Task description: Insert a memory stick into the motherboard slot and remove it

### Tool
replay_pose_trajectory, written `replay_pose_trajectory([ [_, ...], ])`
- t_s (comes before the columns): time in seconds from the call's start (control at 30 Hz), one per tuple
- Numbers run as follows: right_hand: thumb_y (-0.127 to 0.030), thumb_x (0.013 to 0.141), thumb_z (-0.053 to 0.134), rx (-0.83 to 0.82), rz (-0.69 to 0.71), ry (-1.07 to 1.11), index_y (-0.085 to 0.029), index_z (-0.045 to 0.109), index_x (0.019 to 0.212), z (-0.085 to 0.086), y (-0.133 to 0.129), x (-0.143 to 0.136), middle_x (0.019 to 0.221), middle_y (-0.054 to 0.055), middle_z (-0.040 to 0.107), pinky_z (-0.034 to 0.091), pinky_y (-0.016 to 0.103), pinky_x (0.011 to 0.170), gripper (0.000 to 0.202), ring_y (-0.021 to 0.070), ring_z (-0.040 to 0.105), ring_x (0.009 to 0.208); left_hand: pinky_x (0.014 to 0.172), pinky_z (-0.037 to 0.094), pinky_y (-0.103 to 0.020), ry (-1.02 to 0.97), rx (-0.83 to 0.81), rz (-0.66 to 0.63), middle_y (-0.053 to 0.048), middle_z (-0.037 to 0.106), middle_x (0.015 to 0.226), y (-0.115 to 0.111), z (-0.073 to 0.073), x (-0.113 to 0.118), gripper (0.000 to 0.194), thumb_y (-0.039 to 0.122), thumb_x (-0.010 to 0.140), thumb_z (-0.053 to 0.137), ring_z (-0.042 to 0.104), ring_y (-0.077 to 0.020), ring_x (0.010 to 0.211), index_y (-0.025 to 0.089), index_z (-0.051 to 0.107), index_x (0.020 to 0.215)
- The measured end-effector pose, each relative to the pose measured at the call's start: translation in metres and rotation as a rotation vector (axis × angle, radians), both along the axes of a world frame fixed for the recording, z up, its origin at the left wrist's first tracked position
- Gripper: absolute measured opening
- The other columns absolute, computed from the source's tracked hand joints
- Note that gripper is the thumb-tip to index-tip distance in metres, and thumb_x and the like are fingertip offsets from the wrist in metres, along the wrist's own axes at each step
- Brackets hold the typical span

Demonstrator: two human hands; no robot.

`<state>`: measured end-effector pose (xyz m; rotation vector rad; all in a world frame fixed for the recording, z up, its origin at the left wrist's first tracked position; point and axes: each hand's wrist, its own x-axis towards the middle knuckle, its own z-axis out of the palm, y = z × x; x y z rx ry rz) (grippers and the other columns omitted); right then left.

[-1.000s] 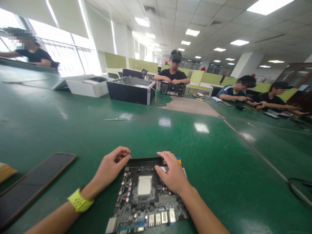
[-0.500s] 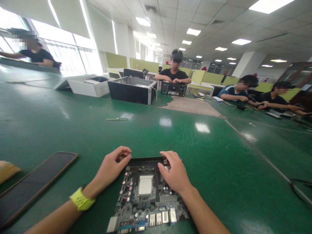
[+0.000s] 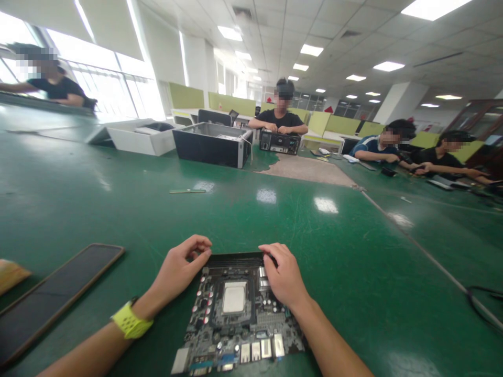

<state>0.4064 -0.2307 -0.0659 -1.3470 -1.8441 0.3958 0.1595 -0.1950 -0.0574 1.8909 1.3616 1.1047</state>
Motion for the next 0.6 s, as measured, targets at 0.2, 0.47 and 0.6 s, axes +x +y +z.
replay_pose_trajectory([
  [0.2, -0.019, 0.086, 0.046, -0.008, -0.010, 0.006, -0.021, 0.064, 0.101, 0.0009, -0.0004, 0.0000, 0.097, 0.005, 0.065, 0.045, 0.036, 0.086, 0.023, 0.0198, 0.057, 0.095, 0.058, 0.044, -0.022, -0.005, 0.002, 0.004, 0.001, 0.062, 0.074, -0.0005, 0.0008, -0.0005, 0.016, 0.029, 0.078, 0.050, 0.054, -0.0107, 0.058, 0.017, 0.058, 0.084],
  [0.47, -0.018, 0.084, 0.048, -0.019, -0.026, -0.005, -0.022, 0.064, 0.102, -0.0017, 0.0006, 0.0013, 0.095, 0.004, 0.065, 0.044, 0.035, 0.086, 0.025, 0.0199, 0.057, 0.094, 0.058, 0.044, -0.023, -0.012, 0.000, 0.029, 0.000, 0.062, 0.075, 0.0002, 0.0009, -0.0006, 0.017, 0.031, 0.077, 0.050, 0.054, -0.0111, 0.058, 0.017, 0.059, 0.083],
  [0.6, -0.018, 0.084, 0.048, -0.016, -0.023, -0.004, -0.022, 0.064, 0.103, -0.0017, 0.0006, 0.0012, 0.094, 0.004, 0.065, 0.044, 0.034, 0.084, 0.024, 0.0198, 0.057, 0.093, 0.057, 0.044, -0.023, -0.015, -0.012, 0.036, 0.001, 0.061, 0.073, 0.0006, 0.0006, -0.0008, 0.017, 0.031, 0.077, 0.050, 0.053, -0.0110, 0.057, 0.017, 0.059, 0.083],
])
